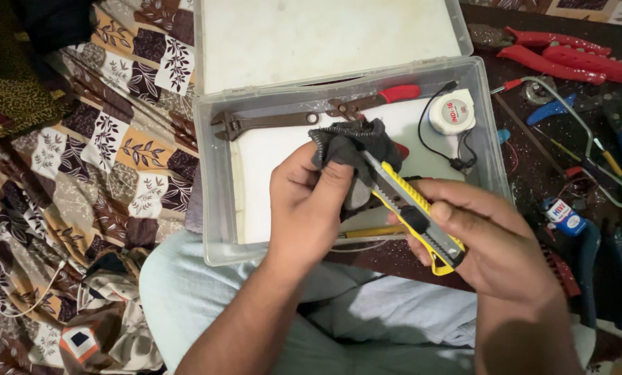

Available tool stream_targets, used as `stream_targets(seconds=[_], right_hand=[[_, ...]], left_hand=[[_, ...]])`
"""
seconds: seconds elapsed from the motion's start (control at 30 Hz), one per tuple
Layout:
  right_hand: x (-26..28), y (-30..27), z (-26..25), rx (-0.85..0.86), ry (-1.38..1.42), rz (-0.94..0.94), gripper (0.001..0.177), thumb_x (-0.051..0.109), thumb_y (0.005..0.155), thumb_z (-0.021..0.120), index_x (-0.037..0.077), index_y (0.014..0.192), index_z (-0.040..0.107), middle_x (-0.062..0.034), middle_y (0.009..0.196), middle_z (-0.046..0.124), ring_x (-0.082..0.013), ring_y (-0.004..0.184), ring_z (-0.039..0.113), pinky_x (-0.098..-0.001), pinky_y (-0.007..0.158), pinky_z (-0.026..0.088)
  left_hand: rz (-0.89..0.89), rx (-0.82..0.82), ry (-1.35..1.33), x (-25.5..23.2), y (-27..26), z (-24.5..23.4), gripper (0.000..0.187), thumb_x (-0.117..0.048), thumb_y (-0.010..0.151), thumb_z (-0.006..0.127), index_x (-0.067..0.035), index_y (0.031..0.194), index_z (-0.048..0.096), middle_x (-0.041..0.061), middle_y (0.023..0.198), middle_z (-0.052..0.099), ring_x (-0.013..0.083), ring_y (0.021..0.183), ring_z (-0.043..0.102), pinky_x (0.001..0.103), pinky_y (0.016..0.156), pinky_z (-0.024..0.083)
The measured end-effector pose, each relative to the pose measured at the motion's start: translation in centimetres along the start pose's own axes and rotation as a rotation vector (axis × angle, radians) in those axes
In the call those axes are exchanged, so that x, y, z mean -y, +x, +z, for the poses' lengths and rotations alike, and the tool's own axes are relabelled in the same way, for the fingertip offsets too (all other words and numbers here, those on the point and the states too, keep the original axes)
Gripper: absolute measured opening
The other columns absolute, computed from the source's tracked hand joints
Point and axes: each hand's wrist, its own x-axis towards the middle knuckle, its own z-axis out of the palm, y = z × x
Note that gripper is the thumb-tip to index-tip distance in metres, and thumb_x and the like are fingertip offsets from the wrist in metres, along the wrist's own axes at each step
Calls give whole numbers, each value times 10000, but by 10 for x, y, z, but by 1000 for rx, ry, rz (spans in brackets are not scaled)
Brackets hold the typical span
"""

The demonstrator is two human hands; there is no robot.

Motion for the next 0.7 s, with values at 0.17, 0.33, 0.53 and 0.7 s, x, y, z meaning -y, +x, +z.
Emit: stream_targets(seconds=[0.17,0.33,0.53,0.7], right_hand=[[3,0,0,-31,71,28,446,132,1012,549,-144,1363,551,-331,1112,708,-287,802,706,-364,640,571],[6,2,1,5,115,28,454,149,1029,542,-161,1360,536,-309,1087,698,-269,743,690,-353,564,555],[11,2,3,66,23,-5,483,159,1024,523,-171,1376,522,-303,1113,688,-267,679,670,-358,500,543],[11,1,3,-3,-5,9,481,173,1026,510,-157,1377,530,-305,1103,686,-264,620,669,-344,425,518]], left_hand=[[-112,-9,-72,11,-3,-10,250,-176,1155,611,63,1096,657,54,952,690,97,859,561,272,787,481],[-40,61,-37,14,-2,-10,152,-76,1123,690,58,1105,621,59,1005,647,100,903,568,272,812,479],[-38,54,-48,-3,4,2,210,-28,1032,632,31,1233,636,53,1132,726,103,1002,656,276,900,545],[-68,-88,50,5,3,-3,148,-20,1056,606,35,1181,665,7,930,644,73,813,559,247,709,475]])
